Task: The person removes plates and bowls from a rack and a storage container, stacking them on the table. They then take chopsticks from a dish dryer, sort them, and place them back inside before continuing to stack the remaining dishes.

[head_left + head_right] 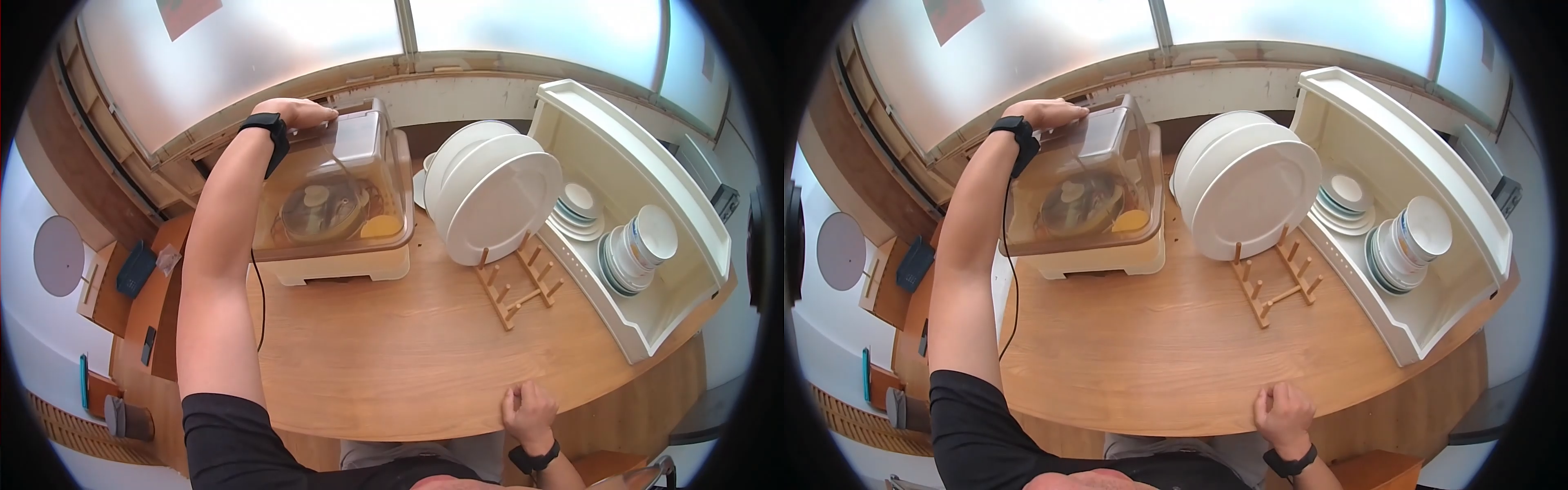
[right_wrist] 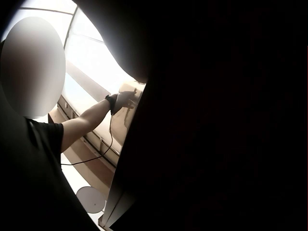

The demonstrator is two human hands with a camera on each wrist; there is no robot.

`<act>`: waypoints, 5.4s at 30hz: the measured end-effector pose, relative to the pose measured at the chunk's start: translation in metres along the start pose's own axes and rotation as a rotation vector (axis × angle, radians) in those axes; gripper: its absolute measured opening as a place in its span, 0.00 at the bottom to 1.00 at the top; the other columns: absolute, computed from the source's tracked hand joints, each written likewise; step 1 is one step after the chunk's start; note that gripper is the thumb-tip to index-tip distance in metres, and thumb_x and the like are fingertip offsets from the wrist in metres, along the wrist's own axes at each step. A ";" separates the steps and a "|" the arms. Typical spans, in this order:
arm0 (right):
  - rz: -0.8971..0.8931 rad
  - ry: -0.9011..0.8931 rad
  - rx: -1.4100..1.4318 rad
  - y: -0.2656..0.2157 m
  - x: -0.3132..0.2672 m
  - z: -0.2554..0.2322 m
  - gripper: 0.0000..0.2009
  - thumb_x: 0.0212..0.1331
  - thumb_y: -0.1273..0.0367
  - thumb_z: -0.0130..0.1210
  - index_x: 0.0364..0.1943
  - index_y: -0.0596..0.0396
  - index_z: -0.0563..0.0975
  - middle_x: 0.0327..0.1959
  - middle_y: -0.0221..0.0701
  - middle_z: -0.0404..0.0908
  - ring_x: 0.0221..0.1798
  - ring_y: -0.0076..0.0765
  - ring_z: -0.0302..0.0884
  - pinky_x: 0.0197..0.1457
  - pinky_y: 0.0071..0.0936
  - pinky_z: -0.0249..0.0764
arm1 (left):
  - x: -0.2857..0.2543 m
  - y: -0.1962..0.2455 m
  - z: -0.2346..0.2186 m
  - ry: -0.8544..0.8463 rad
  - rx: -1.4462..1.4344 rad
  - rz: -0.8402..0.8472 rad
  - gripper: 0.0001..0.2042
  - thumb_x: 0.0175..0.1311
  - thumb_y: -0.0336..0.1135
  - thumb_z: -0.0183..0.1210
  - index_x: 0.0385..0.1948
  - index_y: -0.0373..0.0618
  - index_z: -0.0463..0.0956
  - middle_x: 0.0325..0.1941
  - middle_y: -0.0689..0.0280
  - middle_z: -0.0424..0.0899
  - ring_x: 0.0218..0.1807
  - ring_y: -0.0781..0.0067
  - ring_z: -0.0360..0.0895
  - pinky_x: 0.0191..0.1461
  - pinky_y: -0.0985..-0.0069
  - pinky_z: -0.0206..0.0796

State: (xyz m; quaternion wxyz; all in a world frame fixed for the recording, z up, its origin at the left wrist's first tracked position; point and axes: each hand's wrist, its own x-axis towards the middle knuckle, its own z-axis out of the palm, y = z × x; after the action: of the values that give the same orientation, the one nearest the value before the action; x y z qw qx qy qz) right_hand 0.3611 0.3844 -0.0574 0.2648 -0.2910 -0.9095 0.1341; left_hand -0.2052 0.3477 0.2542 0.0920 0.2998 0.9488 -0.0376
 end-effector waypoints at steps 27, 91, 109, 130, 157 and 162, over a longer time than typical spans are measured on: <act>-0.012 -0.003 0.008 -0.003 0.003 -0.004 0.08 0.49 0.68 0.63 0.23 0.50 0.73 0.21 0.34 0.75 0.24 0.46 0.76 0.28 0.40 0.70 | -0.027 0.017 0.001 -0.070 -0.187 -0.099 0.38 0.57 0.76 0.50 0.58 0.57 0.79 0.64 0.60 0.77 0.61 0.64 0.73 0.63 0.63 0.60; 0.021 0.054 0.000 -0.004 -0.010 -0.003 0.06 0.54 0.65 0.61 0.26 0.48 0.75 0.22 0.34 0.78 0.24 0.48 0.78 0.25 0.43 0.73 | -0.139 0.003 -0.015 0.452 -0.669 0.603 0.12 0.75 0.39 0.52 0.36 0.38 0.71 0.28 0.66 0.78 0.30 0.77 0.78 0.35 0.76 0.71; 0.368 -0.561 1.033 -0.083 0.044 0.054 0.16 0.66 0.57 0.57 0.36 0.59 0.81 0.26 0.41 0.84 0.28 0.43 0.82 0.34 0.34 0.76 | -0.249 0.040 0.354 -0.389 -2.173 0.260 0.09 0.75 0.34 0.52 0.40 0.37 0.72 0.42 0.57 0.80 0.48 0.61 0.82 0.56 0.60 0.79; -0.056 -0.380 0.558 -0.126 0.049 0.082 0.15 0.61 0.59 0.56 0.29 0.58 0.81 0.24 0.48 0.81 0.34 0.57 0.81 0.41 0.48 0.75 | -0.254 0.037 0.379 -0.416 -2.147 0.281 0.16 0.76 0.32 0.46 0.56 0.26 0.66 0.59 0.43 0.75 0.61 0.50 0.76 0.66 0.57 0.72; 0.020 -0.364 0.381 -0.104 0.067 0.070 0.17 0.62 0.59 0.57 0.26 0.61 0.82 0.26 0.51 0.81 0.34 0.59 0.81 0.42 0.49 0.76 | -0.259 0.031 0.381 -0.340 -2.296 0.120 0.09 0.76 0.27 0.44 0.51 0.34 0.59 0.65 0.34 0.64 0.67 0.37 0.69 0.67 0.50 0.71; 0.053 -0.382 0.295 -0.108 0.075 0.058 0.19 0.63 0.57 0.56 0.28 0.61 0.82 0.30 0.51 0.82 0.37 0.60 0.81 0.43 0.50 0.76 | -0.260 0.030 0.380 -0.362 -2.293 0.147 0.10 0.76 0.26 0.44 0.53 0.33 0.58 0.66 0.36 0.63 0.68 0.38 0.67 0.68 0.51 0.71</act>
State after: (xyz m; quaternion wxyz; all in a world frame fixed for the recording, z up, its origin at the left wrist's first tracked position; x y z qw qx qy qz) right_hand 0.2274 0.3379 -0.0321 0.1242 -0.2420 -0.9057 0.3251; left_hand 0.0783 0.1779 -0.0673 0.4454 0.0854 0.3798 0.8063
